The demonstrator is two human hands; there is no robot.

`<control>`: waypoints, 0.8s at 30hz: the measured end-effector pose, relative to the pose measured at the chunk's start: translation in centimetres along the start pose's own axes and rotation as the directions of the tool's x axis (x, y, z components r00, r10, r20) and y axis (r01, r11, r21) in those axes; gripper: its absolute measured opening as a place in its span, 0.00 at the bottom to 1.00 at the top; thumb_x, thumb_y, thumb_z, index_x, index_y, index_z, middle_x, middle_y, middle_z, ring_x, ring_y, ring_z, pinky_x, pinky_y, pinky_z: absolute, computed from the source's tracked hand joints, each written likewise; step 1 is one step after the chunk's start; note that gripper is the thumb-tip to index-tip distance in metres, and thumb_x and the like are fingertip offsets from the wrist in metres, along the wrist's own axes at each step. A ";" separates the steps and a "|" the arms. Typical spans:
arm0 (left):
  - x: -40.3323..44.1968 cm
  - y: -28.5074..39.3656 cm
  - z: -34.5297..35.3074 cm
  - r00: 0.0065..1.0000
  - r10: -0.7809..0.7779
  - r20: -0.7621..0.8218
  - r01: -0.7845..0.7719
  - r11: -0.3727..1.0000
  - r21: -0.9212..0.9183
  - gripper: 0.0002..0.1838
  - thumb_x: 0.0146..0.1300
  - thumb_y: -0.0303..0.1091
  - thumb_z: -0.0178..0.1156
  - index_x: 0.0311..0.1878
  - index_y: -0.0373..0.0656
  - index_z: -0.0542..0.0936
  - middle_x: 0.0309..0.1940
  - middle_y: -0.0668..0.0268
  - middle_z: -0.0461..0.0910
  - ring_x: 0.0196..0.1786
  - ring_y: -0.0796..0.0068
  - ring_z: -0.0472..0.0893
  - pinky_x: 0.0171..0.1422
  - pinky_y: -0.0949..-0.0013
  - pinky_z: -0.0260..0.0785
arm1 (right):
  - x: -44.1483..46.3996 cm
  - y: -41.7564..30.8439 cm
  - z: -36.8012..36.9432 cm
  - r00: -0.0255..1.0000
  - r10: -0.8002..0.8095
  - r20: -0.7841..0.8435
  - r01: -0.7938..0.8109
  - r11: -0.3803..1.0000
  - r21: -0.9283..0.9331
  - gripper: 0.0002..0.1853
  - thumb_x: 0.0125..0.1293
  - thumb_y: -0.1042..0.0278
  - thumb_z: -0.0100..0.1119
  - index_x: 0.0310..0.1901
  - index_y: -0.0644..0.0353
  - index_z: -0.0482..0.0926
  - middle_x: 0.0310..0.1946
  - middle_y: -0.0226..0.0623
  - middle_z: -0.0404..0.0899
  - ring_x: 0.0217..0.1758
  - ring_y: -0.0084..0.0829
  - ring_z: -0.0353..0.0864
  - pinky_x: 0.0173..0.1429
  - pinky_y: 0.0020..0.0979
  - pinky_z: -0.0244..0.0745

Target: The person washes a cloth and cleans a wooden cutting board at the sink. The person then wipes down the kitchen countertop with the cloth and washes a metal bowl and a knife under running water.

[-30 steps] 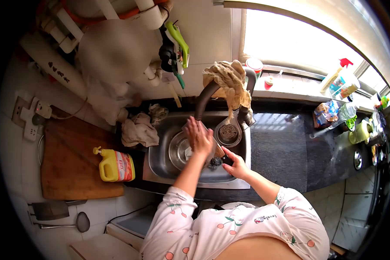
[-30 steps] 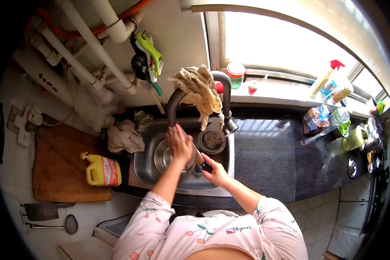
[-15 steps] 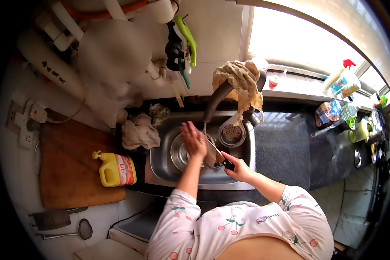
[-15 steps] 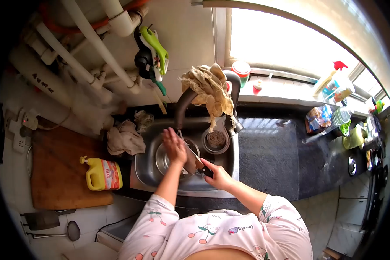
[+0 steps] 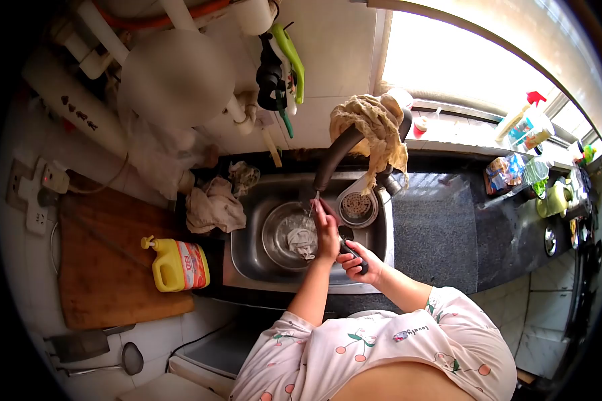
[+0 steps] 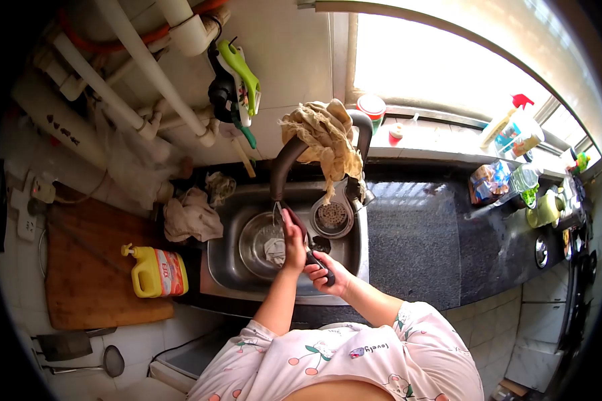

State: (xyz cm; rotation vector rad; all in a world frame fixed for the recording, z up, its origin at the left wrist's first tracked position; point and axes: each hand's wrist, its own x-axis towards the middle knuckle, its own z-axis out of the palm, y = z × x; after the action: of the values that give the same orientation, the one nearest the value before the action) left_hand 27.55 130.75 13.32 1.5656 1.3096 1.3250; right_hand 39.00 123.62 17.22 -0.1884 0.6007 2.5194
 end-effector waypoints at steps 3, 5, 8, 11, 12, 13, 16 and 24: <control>1.6 -1.3 0.1 1.000 0.022 -0.013 -0.017 0.959 0.283 0.32 0.67 0.46 0.37 0.65 0.30 0.48 0.65 0.43 0.47 0.69 0.49 0.45 0.71 0.58 0.35 | -0.3 0.6 -0.7 0.989 0.147 0.026 -0.147 0.989 -0.012 0.19 0.63 0.50 0.48 0.24 0.56 0.61 0.18 0.22 0.62 0.13 0.12 0.61 0.15 0.14 0.55; 3.6 -1.8 -0.9 0.997 -0.017 -0.069 0.045 0.905 0.423 0.32 0.66 0.46 0.39 0.63 0.28 0.51 0.63 0.41 0.51 0.68 0.47 0.50 0.70 0.57 0.39 | -1.0 1.4 -0.7 0.981 0.191 -0.014 -0.191 0.981 0.021 0.16 0.64 0.50 0.47 0.33 0.57 0.67 0.19 0.22 0.61 0.13 0.11 0.60 0.16 0.14 0.55; 6.2 -5.9 -4.0 0.965 -0.208 -0.163 0.262 0.827 0.497 0.34 0.65 0.49 0.36 0.60 0.24 0.57 0.61 0.38 0.54 0.65 0.45 0.54 0.70 0.56 0.41 | -2.1 2.7 -0.4 0.983 0.178 -0.046 -0.180 0.983 -0.048 0.19 0.66 0.52 0.44 0.58 0.37 0.61 0.19 0.22 0.61 0.14 0.12 0.59 0.15 0.14 0.54; 4.7 -4.7 -3.1 0.952 -0.193 -0.239 0.289 0.827 0.483 0.33 0.65 0.49 0.34 0.59 0.23 0.58 0.59 0.38 0.57 0.65 0.45 0.54 0.70 0.57 0.40 | -2.1 2.5 -0.2 0.983 0.172 -0.068 -0.176 0.983 -0.052 0.17 0.66 0.53 0.43 0.57 0.40 0.62 0.19 0.22 0.61 0.14 0.12 0.59 0.15 0.14 0.54; 3.0 -4.1 -1.4 0.982 -0.081 -0.168 0.157 0.850 0.504 0.33 0.65 0.49 0.35 0.59 0.23 0.58 0.60 0.38 0.57 0.65 0.45 0.54 0.70 0.57 0.41 | -1.7 1.6 -0.7 0.980 0.164 -0.113 -0.166 0.986 -0.007 0.17 0.67 0.53 0.42 0.57 0.40 0.62 0.19 0.22 0.61 0.14 0.11 0.59 0.15 0.14 0.54; 2.0 -3.3 -0.3 0.995 0.032 -0.092 0.020 0.857 0.515 0.33 0.65 0.49 0.36 0.59 0.23 0.58 0.60 0.38 0.56 0.65 0.45 0.53 0.70 0.56 0.41 | -1.6 1.2 -0.8 0.977 0.159 -0.139 -0.158 0.987 0.017 0.16 0.66 0.53 0.43 0.54 0.42 0.63 0.19 0.22 0.61 0.14 0.12 0.59 0.15 0.14 0.54; 3.2 -5.3 -1.2 0.978 -0.161 -0.132 0.205 0.858 0.471 0.33 0.64 0.51 0.37 0.62 0.31 0.56 0.63 0.40 0.52 0.67 0.45 0.51 0.70 0.55 0.41 | -1.9 1.6 -0.4 0.974 0.157 -0.166 -0.173 0.982 -0.082 0.12 0.65 0.52 0.45 0.45 0.46 0.65 0.18 0.22 0.60 0.13 0.12 0.59 0.15 0.14 0.54; 2.9 -4.9 -1.0 0.996 -0.054 -0.069 0.076 0.922 0.379 0.32 0.66 0.51 0.34 0.64 0.33 0.53 0.62 0.40 0.53 0.67 0.44 0.50 0.70 0.57 0.40 | -1.3 0.7 0.3 0.968 0.181 -0.172 -0.195 0.978 -0.067 0.11 0.63 0.52 0.47 0.37 0.48 0.63 0.18 0.22 0.61 0.14 0.12 0.60 0.16 0.15 0.54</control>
State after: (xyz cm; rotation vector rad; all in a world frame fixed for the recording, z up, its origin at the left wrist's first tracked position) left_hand 25.22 134.64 9.72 1.7310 1.7209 1.1251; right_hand 39.77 122.66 18.10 -0.3907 0.6033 2.7344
